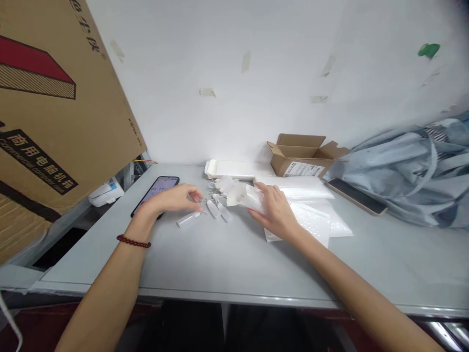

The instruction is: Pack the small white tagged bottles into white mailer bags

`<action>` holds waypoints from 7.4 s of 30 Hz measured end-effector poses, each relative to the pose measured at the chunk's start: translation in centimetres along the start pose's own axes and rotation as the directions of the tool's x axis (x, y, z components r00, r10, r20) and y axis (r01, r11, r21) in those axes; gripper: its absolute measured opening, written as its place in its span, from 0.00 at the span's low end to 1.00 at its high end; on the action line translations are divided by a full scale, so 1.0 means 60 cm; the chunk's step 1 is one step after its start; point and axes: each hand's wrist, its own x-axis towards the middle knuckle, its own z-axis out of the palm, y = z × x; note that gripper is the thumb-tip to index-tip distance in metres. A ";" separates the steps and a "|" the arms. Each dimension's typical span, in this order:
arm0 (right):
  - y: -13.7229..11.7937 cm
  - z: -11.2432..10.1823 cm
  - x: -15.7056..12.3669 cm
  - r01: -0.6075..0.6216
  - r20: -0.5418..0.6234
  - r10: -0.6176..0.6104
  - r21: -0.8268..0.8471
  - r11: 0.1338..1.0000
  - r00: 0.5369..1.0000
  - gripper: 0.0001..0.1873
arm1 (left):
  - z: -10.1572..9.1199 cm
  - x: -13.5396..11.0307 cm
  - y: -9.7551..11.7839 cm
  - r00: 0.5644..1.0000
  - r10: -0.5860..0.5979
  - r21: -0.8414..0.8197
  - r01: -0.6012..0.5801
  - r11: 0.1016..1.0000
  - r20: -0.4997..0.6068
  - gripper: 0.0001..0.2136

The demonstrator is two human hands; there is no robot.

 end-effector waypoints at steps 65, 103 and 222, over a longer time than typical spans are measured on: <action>-0.013 -0.021 -0.002 0.214 -0.067 -0.206 0.152 0.965 0.976 0.36 | 0.114 0.015 0.076 0.964 0.239 -0.604 -0.257 0.755 -0.112 0.12; 0.077 -0.032 0.009 -0.133 -0.038 0.130 -0.113 0.985 0.991 0.26 | 0.087 0.059 0.001 0.781 0.222 -0.029 -0.294 0.956 -0.584 0.10; 0.007 -0.011 0.007 0.331 -0.214 -0.382 -0.241 0.912 0.899 0.18 | 0.128 -0.002 0.099 0.993 0.032 -0.887 -0.119 0.446 -0.117 0.21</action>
